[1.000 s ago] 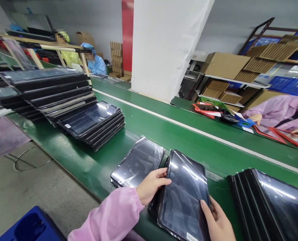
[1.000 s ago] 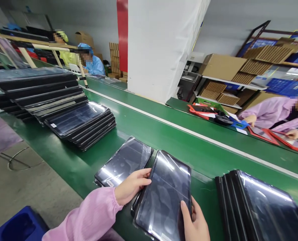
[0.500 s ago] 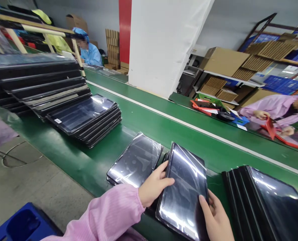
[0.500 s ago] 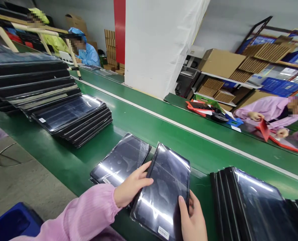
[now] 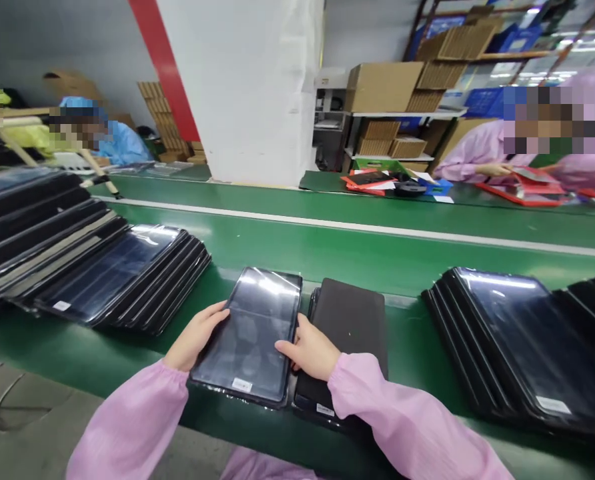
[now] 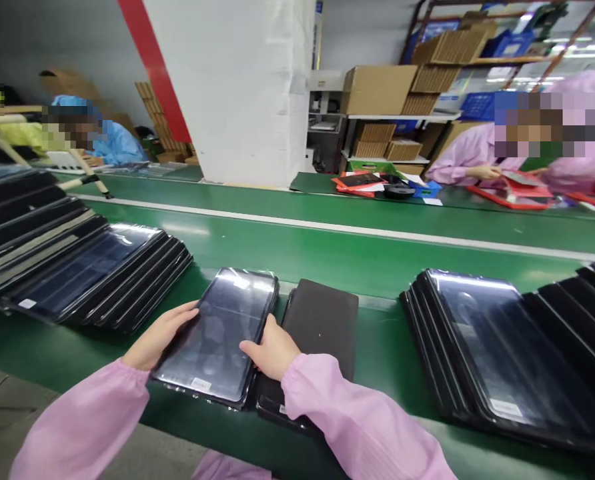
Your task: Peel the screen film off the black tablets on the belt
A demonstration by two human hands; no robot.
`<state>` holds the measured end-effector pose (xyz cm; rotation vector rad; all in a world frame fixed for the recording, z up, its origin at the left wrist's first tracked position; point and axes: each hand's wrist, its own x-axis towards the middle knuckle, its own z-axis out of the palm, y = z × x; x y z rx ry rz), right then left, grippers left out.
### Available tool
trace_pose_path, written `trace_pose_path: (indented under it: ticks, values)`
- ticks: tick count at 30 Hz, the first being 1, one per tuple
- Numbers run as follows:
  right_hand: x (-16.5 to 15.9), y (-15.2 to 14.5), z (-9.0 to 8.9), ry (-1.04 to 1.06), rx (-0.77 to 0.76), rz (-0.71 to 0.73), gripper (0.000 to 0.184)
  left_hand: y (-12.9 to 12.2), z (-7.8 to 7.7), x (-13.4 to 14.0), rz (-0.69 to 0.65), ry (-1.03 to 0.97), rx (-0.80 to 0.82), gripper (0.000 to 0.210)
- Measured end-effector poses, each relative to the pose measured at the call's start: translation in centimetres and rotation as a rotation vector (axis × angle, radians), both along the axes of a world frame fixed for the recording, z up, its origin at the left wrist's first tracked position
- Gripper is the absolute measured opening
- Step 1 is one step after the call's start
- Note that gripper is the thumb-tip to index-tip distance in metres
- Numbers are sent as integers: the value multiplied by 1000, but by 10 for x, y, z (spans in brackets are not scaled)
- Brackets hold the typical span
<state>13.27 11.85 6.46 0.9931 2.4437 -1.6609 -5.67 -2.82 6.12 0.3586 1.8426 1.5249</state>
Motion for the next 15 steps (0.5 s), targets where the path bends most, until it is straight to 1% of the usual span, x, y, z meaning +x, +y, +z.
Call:
trace_pose_path:
  ticks: [2, 4, 7, 9, 11, 13, 15]
  values:
    - [2, -6, 2, -49, 52, 28, 43, -2, -6, 0, 19, 25, -43, 28]
    - [5, -10, 5, -103, 80, 51, 46, -2, -11, 1, 4, 31, -61, 28]
    - [6, -11, 8, -171, 97, 82, 50, -1, -13, 4, 5, 84, -87, 29]
    - [5, -10, 9, -201, 102, 100, 53, 0, -11, 5, 0, 127, -104, 30]
    - [3, -10, 11, -219, 104, 113, 55, 0, -8, 6, 2, 126, -127, 32]
    - [2, -9, 11, -226, 104, 118, 55, -1, -3, 6, 15, 75, -146, 37]
    - [3, -9, 11, -222, 100, 115, 54, -3, 2, 7, 23, 15, -126, 46]
